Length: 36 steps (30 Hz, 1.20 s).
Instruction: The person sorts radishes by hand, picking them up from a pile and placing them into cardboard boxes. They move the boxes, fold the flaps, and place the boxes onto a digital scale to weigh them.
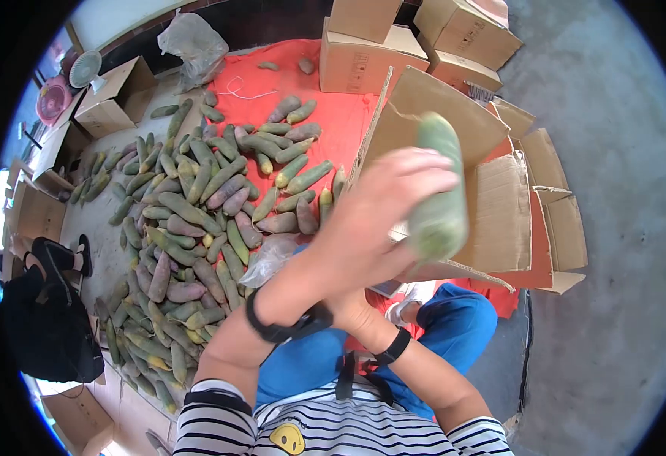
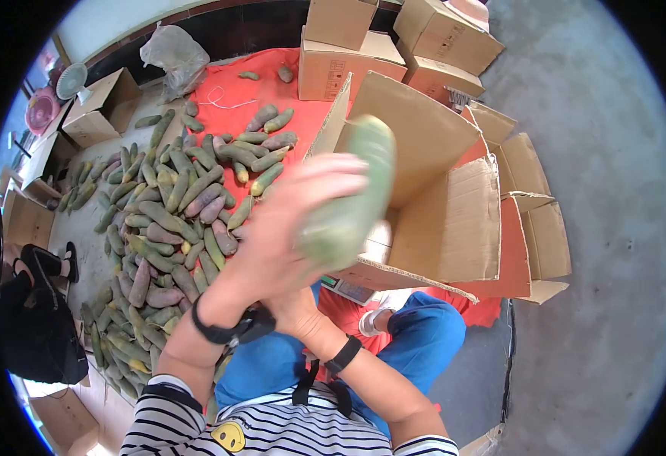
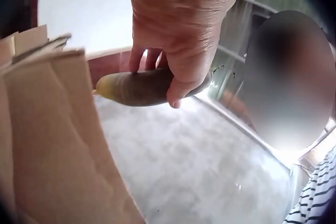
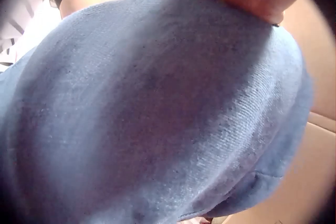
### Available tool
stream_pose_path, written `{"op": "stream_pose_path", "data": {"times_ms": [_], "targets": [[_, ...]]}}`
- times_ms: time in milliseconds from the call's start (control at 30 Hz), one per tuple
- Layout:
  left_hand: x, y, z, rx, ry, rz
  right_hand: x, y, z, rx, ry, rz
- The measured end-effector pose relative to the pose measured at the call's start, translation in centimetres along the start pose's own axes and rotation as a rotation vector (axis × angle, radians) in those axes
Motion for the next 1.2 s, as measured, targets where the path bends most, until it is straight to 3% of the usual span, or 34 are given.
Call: {"op": "stream_pose_path", "data": {"times_ms": [33,100,133,167,267,333,400,467,533,700,767,900,1000,1200], "targets": [[-0.7,-2.2,-0.4,-0.081,0.049,-0.002,0.2,0.4,0.2,-0.008,-0.05,-0.24],[-2.5,-5.4,0.4,-0.169,0.103,-0.005,1.0,0.3,1.3,-0.095,-0.104,-0.245],[-3.7,-6.6,1.0,-0.322,0.276,-0.03,1.3,0.4,1.5,-0.188,-0.157,-0.241],[-4.9,-7.6,1.8,-0.472,0.449,-0.055,0.8,2.2,2.0,0.051,-0.066,-0.202],[-5.0,-8.1,2.4,-0.626,0.442,-0.237,-0.5,6.5,3.8,0.073,0.046,-0.016],[-5.1,-8.4,2.5,-0.56,0.444,-0.291,0.4,8.3,5.3,0.076,-0.027,-0.018],[-3.6,-7.9,2.5,-0.349,0.235,-0.297,1.0,9.4,6.0,0.076,-0.099,-0.013],[-2.8,-7.4,3.2,-0.319,0.189,-0.312,1.2,9.6,5.5,0.094,-0.076,-0.002],[-1.3,-5.1,3.1,-0.03,0.062,-0.243,0.9,9.0,4.7,0.097,-0.058,-0.019],[-2.5,2.2,7.5,0.163,0.174,-0.382,-1.1,6.2,0.4,0.076,-0.007,-0.021],[-5.3,4.8,12.0,0.231,0.375,-0.426,-1.0,4.1,-1.0,0.032,0.002,-0.035],[-11.6,10.6,25.3,0.142,0.793,-0.653,-0.8,1.1,-3.1,-0.062,-0.031,-0.044],[-14.1,15.3,36.6,-0.084,1.097,-0.919,-1.0,0.7,-4.0,-0.094,-0.073,-0.044],[-15.2,29.0,55.9,-0.345,1.542,-1.448,-0.8,-0.1,-5.0,-0.168,-0.115,-0.083]]}}
Point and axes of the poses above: each hand's wrist, its own z-axis away from the middle knuckle, its own y-axis out of the back of the hand, x = y × z, the point moved 4 cm from there along -z, towards the middle knuckle, and after that the axes turned 1 degree about -x, right-handed, at the moved point
